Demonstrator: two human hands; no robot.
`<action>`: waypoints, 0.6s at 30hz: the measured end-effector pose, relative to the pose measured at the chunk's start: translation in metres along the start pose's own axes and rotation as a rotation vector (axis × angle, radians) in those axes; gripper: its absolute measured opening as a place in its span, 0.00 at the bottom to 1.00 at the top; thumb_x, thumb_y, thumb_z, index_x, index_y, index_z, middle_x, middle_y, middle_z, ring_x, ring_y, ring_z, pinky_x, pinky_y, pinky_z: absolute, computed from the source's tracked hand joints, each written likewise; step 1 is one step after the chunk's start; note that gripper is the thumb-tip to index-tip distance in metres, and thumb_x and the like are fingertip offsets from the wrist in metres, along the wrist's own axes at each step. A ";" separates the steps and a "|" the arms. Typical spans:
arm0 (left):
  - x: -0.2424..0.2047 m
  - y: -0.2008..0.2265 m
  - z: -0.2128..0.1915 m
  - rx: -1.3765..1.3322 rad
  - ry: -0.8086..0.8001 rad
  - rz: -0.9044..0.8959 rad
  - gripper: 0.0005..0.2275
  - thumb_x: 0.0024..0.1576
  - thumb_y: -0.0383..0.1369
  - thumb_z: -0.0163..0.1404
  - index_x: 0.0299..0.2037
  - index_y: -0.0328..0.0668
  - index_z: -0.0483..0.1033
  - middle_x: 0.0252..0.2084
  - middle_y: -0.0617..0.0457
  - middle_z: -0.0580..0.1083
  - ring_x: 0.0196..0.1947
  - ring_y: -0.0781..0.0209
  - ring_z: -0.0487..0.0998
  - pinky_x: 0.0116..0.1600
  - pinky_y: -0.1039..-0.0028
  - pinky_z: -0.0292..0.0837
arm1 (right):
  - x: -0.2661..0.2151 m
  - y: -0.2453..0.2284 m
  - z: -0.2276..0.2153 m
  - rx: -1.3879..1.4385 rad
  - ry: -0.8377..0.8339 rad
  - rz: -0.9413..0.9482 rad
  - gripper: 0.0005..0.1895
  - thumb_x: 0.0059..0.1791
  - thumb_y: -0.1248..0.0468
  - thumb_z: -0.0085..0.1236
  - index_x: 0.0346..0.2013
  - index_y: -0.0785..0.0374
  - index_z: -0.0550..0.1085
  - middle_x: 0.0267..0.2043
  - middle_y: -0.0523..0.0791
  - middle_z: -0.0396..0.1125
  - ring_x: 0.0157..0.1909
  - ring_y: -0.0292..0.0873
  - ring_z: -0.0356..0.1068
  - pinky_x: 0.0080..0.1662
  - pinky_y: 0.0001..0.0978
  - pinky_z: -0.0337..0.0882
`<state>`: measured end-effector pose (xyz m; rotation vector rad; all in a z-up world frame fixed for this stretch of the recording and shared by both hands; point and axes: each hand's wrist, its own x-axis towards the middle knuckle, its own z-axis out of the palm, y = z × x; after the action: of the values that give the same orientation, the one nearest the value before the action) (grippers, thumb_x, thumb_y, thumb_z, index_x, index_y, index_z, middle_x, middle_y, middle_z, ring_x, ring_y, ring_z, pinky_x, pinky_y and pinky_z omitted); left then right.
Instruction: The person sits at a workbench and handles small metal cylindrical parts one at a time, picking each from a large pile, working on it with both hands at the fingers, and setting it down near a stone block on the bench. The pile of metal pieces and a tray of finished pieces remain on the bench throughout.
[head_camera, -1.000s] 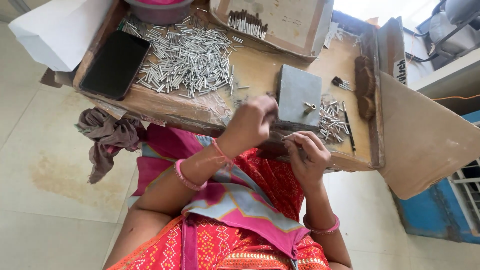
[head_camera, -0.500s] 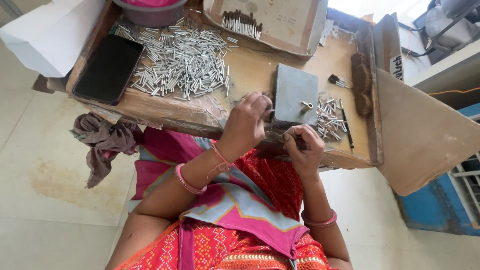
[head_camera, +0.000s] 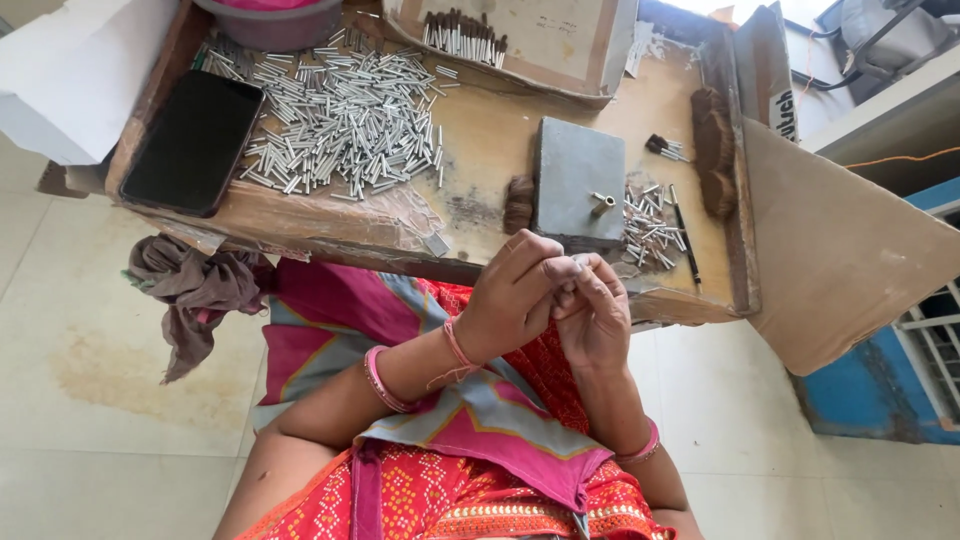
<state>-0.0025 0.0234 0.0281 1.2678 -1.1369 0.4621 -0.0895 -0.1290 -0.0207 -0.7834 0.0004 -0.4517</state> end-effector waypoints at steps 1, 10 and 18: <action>0.000 -0.002 -0.001 0.001 -0.003 -0.006 0.10 0.57 0.20 0.52 0.48 0.36 0.74 0.45 0.44 0.70 0.45 0.45 0.75 0.51 0.62 0.74 | -0.001 -0.001 0.001 0.003 0.005 0.004 0.06 0.58 0.69 0.50 0.45 0.71 0.71 0.35 0.46 0.68 0.34 0.37 0.70 0.35 0.25 0.74; 0.003 -0.003 -0.009 0.097 -0.132 0.200 0.14 0.56 0.25 0.54 0.52 0.33 0.71 0.47 0.44 0.68 0.47 0.44 0.72 0.55 0.60 0.73 | -0.010 -0.052 0.024 -0.305 -0.164 0.156 0.11 0.52 0.76 0.53 0.50 0.75 0.72 0.47 0.52 0.71 0.42 0.42 0.76 0.46 0.37 0.80; -0.019 -0.028 0.011 -0.469 -0.014 -0.390 0.06 0.55 0.17 0.59 0.39 0.35 0.79 0.41 0.50 0.75 0.38 0.62 0.76 0.42 0.74 0.75 | -0.009 -0.041 0.016 -0.313 -0.207 -0.229 0.07 0.51 0.82 0.49 0.41 0.77 0.75 0.43 0.55 0.67 0.37 0.42 0.73 0.40 0.35 0.79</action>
<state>0.0075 0.0109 -0.0036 1.0398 -0.9095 -0.1043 -0.1111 -0.1401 0.0169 -1.1421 -0.2182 -0.5939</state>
